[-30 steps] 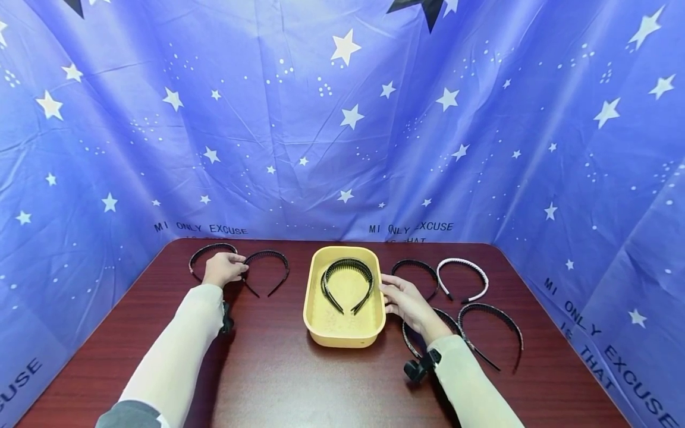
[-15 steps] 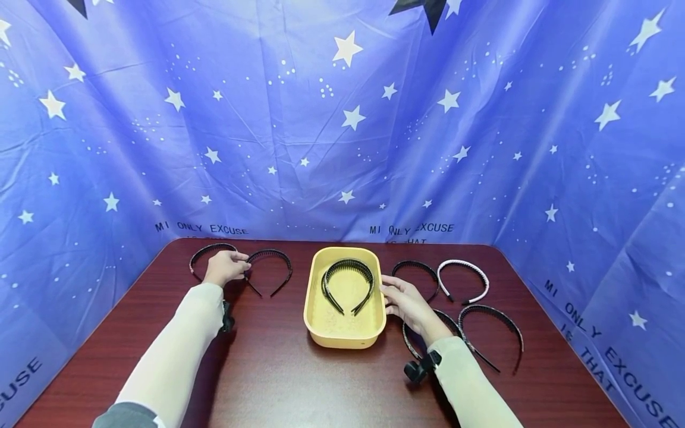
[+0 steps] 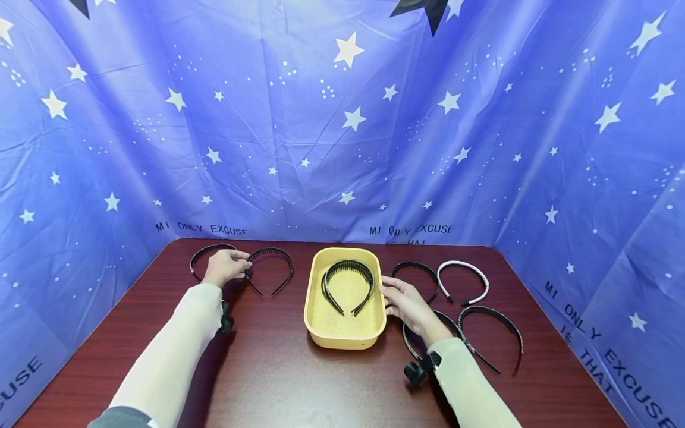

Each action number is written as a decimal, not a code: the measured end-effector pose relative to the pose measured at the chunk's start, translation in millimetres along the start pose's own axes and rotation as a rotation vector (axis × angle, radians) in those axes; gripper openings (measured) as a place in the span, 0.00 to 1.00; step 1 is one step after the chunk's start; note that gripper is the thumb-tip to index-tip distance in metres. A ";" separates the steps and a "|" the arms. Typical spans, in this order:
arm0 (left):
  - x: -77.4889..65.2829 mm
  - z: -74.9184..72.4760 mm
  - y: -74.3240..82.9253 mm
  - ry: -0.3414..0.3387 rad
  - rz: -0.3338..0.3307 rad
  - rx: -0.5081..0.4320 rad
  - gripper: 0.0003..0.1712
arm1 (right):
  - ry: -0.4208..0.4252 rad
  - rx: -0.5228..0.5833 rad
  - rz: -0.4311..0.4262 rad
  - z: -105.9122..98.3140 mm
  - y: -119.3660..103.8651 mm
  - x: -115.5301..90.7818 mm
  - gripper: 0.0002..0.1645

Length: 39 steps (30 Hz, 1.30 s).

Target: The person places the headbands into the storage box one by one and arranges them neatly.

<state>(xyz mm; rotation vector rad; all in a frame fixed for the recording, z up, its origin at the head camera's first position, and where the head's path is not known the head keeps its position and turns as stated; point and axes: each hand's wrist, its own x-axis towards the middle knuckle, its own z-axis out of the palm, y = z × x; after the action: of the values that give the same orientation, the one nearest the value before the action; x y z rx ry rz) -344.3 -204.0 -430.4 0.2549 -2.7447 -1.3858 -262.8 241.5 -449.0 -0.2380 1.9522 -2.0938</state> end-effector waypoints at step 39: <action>2.1 -1.1 23.4 -0.066 0.107 -0.176 0.18 | 0.020 0.024 0.012 0.7 1.6 2.3 0.34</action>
<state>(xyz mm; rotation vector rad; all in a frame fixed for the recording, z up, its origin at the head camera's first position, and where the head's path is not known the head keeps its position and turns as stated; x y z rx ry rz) -349.0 -191.5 -410.9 0.0534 -2.6200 -1.6208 -264.7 240.0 -450.6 -0.2007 1.9340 -2.1189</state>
